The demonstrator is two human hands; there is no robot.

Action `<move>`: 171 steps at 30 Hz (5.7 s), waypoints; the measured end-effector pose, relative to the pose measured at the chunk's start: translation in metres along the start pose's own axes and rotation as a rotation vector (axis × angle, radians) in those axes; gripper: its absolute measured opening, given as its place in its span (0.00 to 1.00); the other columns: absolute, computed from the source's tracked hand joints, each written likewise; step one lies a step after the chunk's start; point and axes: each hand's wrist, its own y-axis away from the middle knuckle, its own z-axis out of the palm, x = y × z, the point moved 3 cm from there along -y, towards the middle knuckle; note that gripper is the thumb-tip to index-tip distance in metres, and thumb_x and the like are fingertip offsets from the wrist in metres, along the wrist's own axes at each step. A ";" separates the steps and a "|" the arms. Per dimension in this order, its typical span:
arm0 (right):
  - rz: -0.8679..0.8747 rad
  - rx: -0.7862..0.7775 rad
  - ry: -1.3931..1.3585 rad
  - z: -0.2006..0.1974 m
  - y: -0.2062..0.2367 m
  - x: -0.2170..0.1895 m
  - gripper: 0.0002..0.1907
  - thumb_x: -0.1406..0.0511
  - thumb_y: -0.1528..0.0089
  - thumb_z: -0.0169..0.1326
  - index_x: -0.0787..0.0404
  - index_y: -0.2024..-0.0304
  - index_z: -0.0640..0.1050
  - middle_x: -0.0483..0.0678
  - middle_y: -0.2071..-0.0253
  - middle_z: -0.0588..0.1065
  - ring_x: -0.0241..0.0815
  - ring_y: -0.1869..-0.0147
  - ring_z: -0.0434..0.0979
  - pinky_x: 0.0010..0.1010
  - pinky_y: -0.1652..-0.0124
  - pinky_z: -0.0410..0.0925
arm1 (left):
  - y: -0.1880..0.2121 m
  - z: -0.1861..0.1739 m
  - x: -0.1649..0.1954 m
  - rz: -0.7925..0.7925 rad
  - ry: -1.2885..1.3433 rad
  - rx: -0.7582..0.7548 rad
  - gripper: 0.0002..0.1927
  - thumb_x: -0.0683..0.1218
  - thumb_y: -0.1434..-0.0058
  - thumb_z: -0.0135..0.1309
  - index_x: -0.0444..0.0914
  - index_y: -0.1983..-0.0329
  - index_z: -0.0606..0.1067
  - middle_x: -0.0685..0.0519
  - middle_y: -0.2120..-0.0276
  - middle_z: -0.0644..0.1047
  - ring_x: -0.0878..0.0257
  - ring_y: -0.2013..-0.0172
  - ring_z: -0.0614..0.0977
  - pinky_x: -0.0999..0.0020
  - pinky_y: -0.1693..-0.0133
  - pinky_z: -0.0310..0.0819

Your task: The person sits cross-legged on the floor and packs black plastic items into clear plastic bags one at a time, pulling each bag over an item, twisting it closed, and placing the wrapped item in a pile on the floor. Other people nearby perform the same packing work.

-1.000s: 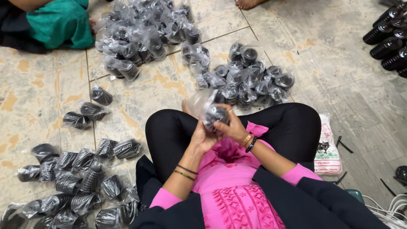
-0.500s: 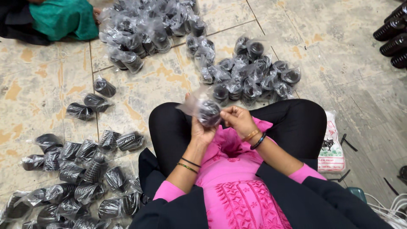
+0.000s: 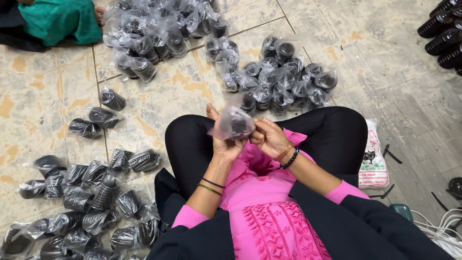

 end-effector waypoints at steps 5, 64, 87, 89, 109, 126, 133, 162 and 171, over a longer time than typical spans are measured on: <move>0.179 -0.109 0.159 0.004 0.011 -0.011 0.06 0.66 0.31 0.53 0.62 0.55 0.74 0.41 0.65 0.73 0.28 0.68 0.67 0.21 0.65 0.64 | -0.001 -0.009 -0.003 -0.012 0.048 -0.015 0.17 0.61 0.36 0.52 0.48 0.52 0.75 0.57 0.62 0.79 0.60 0.59 0.82 0.59 0.56 0.82; 0.130 -0.285 0.666 0.011 0.074 -0.011 0.09 0.67 0.34 0.62 0.62 0.59 0.74 0.42 0.65 0.72 0.29 0.64 0.66 0.24 0.65 0.59 | 0.086 0.003 -0.028 0.554 -1.241 -0.171 0.07 0.44 0.29 0.53 0.37 0.62 0.71 0.58 0.73 0.74 0.72 0.71 0.73 0.74 0.67 0.69; -0.597 -0.458 2.287 0.096 0.086 -0.077 0.13 0.64 0.39 0.56 0.55 0.52 0.79 0.43 0.64 0.77 0.44 0.58 0.75 0.46 0.52 0.58 | 0.079 0.074 0.048 0.900 -2.387 -0.534 0.07 0.41 0.41 0.55 0.38 0.61 0.82 0.52 0.62 0.80 0.57 0.64 0.81 0.58 0.62 0.68; -0.679 -0.367 2.371 0.091 0.092 -0.075 0.13 0.65 0.38 0.55 0.56 0.51 0.79 0.43 0.64 0.77 0.42 0.57 0.74 0.47 0.51 0.58 | 0.084 0.077 0.040 1.013 -2.347 -0.489 0.06 0.41 0.39 0.56 0.37 0.61 0.81 0.52 0.60 0.80 0.57 0.63 0.81 0.60 0.61 0.69; -0.457 -0.324 2.012 0.075 0.108 -0.090 0.07 0.63 0.37 0.60 0.61 0.62 0.81 0.48 0.63 0.78 0.48 0.58 0.78 0.37 0.56 0.70 | 0.097 0.056 0.016 0.696 -1.910 -0.325 0.11 0.43 0.40 0.61 0.30 0.68 0.72 0.45 0.77 0.74 0.51 0.77 0.78 0.58 0.73 0.73; -0.756 -0.387 2.010 0.072 0.120 -0.031 0.09 0.68 0.41 0.57 0.64 0.59 0.79 0.52 0.59 0.77 0.52 0.54 0.79 0.43 0.56 0.71 | 0.049 -0.010 0.008 -0.301 -0.381 0.245 0.14 0.50 0.28 0.45 0.36 0.64 0.71 0.46 0.62 0.84 0.67 0.73 0.82 0.75 0.73 0.70; -0.875 -0.242 1.763 0.090 0.107 -0.051 0.08 0.68 0.39 0.60 0.64 0.58 0.78 0.54 0.58 0.74 0.52 0.54 0.76 0.37 0.54 0.70 | 0.038 -0.001 -0.028 -0.376 -0.725 -0.203 0.10 0.48 0.30 0.54 0.42 0.65 0.69 0.55 0.76 0.74 0.75 0.84 0.66 0.81 0.85 0.50; -0.578 -0.052 1.416 0.050 0.080 -0.033 0.05 0.71 0.41 0.58 0.67 0.65 0.75 0.50 0.58 0.75 0.42 0.55 0.77 0.32 0.54 0.70 | 0.082 0.021 -0.029 0.993 -1.671 -0.229 0.12 0.40 0.35 0.61 0.33 0.72 0.71 0.50 0.66 0.81 0.64 0.68 0.79 0.70 0.66 0.72; -1.048 -0.308 1.806 0.084 0.093 -0.038 0.07 0.70 0.46 0.60 0.62 0.68 0.74 0.54 0.48 0.75 0.53 0.47 0.72 0.40 0.46 0.60 | 0.027 -0.032 -0.014 -0.078 -0.998 -0.247 0.10 0.41 0.33 0.62 0.38 0.67 0.72 0.55 0.70 0.78 0.74 0.74 0.72 0.79 0.73 0.61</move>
